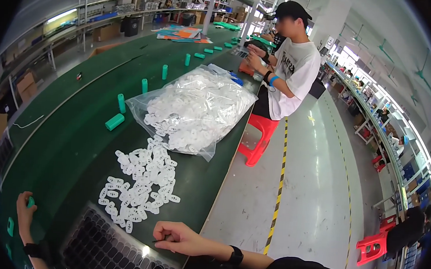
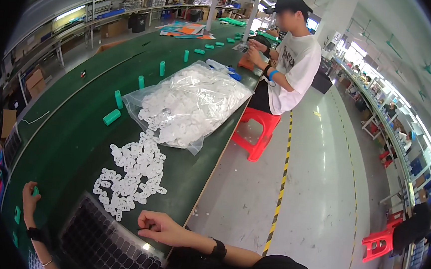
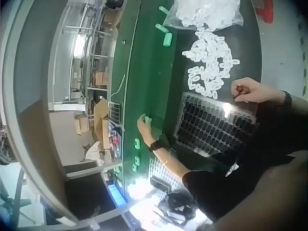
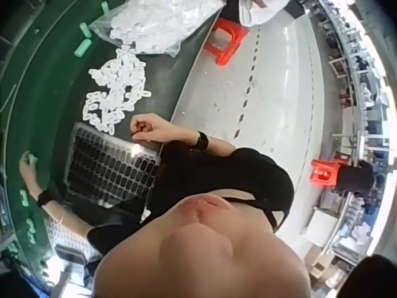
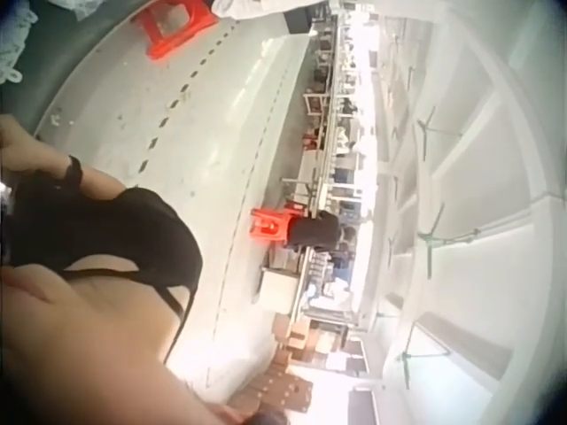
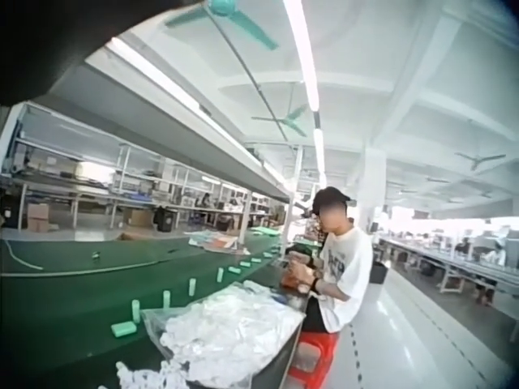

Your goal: The person picks up a green plastic housing, peels a black adhesive strip from a sheet, and presses it onto the housing before inserting a white plastic component. They repeat this process multiple times, assembling the components by hand at a workstation.

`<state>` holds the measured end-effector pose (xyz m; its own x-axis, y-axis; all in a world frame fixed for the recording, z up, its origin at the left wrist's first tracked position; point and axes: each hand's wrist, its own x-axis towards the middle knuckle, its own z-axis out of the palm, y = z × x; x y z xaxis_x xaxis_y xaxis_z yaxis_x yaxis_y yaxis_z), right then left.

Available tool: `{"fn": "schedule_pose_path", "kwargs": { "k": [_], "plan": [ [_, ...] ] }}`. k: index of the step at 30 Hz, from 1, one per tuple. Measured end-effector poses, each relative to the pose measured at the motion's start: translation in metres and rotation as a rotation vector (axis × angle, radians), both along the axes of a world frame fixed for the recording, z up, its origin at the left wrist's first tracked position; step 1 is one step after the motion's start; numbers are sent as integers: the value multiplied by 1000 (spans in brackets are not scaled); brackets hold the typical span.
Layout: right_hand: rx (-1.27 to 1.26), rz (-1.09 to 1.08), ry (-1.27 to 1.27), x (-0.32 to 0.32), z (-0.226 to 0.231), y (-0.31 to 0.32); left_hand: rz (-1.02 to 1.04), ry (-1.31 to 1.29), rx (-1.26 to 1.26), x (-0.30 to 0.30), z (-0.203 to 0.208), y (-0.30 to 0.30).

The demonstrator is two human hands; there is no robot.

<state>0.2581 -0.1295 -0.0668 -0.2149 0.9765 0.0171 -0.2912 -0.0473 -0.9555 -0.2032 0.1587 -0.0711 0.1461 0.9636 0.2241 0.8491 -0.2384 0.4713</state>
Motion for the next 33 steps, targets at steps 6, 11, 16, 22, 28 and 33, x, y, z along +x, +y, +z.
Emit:
{"fn": "schedule_pose_path", "kwargs": {
  "k": [6, 11, 16, 22, 28, 33],
  "plan": [
    [93, -4, -148, -2, -5, 2, 117, -255, -28, -54, -27, 26],
    [92, 23, -63, -2, -5, 3, 37, -225, 209, 34, 44, -8],
    [90, 80, -123, 0, -11, 2, -278, -110, 249, 180, 124, -70],
    [119, 45, -97, 2, -12, 1, -685, 114, 318, 317, 120, -40],
    [188, 14, -143, -3, -6, -4, -547, 382, 291, 380, 32, 44],
    [218, -15, -148, 1, -8, -4, -476, 318, 200, 379, 11, 90]
  ]
}}
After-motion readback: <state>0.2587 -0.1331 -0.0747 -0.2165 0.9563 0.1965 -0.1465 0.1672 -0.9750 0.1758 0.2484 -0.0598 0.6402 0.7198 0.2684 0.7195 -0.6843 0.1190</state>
